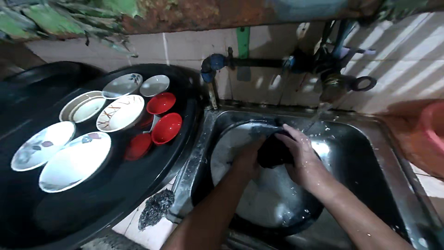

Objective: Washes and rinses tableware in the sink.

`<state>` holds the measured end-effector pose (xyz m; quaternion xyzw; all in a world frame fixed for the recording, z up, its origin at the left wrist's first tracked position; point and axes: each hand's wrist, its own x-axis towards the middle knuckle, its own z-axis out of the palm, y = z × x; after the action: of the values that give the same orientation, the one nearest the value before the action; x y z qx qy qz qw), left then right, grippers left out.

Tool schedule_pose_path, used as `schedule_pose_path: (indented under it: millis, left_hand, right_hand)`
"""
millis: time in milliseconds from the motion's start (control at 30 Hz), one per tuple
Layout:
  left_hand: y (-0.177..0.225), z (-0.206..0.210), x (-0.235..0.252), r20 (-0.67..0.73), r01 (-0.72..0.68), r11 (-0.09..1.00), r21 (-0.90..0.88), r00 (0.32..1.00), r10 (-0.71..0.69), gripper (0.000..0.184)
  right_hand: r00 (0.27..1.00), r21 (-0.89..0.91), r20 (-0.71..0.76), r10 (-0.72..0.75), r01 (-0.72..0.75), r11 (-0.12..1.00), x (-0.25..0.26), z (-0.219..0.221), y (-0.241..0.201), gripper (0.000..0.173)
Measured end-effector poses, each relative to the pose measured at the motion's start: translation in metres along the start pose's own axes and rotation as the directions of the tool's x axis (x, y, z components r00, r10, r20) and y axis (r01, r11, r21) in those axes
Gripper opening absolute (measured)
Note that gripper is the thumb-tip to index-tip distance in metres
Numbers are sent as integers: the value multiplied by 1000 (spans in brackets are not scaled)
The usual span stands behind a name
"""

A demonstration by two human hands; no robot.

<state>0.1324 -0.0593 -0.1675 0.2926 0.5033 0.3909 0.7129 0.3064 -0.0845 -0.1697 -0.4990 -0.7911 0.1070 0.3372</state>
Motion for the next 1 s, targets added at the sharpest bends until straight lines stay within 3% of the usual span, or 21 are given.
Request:
schedule_pose_path:
  millis: [67, 133, 200, 267, 333, 367, 400, 467, 533, 600, 667, 700, 733, 767, 800, 833, 933, 1000]
  left_hand:
    - [29, -12, -14, -64, -112, 993, -37, 992, 110, 33]
    - [61, -29, -30, -69, -306, 952, 27, 949, 307, 33]
    - [97, -49, -51, -88, -511, 843, 168, 844, 530, 34]
    - [137, -64, -78, -188, -604, 663, 442, 661, 727, 19]
    - [167, -91, -95, -194, -517, 441, 733, 463, 865, 22]
    - [178, -107, -98, -181, -386, 351, 853, 411, 893, 30]
    - [185, -121, -98, -185, -225, 295, 929, 408, 894, 37]
    - [190, -139, -93, -241, 74, 237, 969, 514, 823, 41]
    - [183, -141, -87, -256, 229, 146, 962, 582, 772, 53]
    - [168, -120, -88, -70, 169, -26, 985, 534, 842, 57]
    - [138, -86, -82, 230, -44, -239, 970, 485, 844, 45]
    - [112, -71, -70, 352, -189, -297, 936, 504, 789, 39]
    - [83, -59, -55, 401, -309, -262, 914, 602, 691, 35]
    - [54, -53, -36, 398, -369, -165, 915, 751, 526, 36]
    - [28, -54, -16, 349, -348, -64, 935, 875, 335, 40]
    - [4, -59, 1, 284, -289, -1, 957, 940, 191, 44]
    - [-52, -85, 28, 229, -227, -32, 973, 971, 68, 52]
    - [-61, -91, 19, 205, -203, -76, 976, 979, 20, 49]
  right_hand:
    - [994, 88, 96, -45, 36, 995, 4, -5, -13, 82]
    - [993, 240, 121, -4, -25, 971, 7, -3, -19, 90]
    - [994, 328, 94, 60, -88, 940, 9, 13, -6, 97]
    - [948, 232, 215, 234, -282, 931, 6, 28, 11, 80]
    - [768, 55, 481, 424, -509, 859, 4, 45, 20, 52]
    - [674, 29, 588, 448, -570, 821, 1, 53, 23, 46]
    - [621, 55, 648, 441, -615, 786, -3, 59, 23, 43]
    - [604, 123, 676, 422, -657, 743, -11, 72, 24, 39]
    - [598, 120, 690, 409, -651, 750, -18, 81, 28, 34]
    - [534, 46, 742, 406, -645, 763, -22, 81, 30, 32]
    - [388, -74, 846, 366, -595, 801, -25, 75, 27, 38]
    - [330, -94, 893, 307, -530, 843, -29, 72, 23, 42]
    - [301, -91, 920, 253, -462, 882, -36, 71, 21, 44]
    - [295, -88, 926, 235, -436, 895, -43, 71, 20, 47]
    - [308, -86, 917, 254, -470, 879, -51, 71, 21, 50]
    - [332, -73, 902, 277, -514, 854, -58, 70, 23, 51]
    - [357, -36, 878, 318, -613, 789, -74, 58, 32, 50]
    - [367, -14, 873, 321, -639, 769, -85, 49, 41, 50]
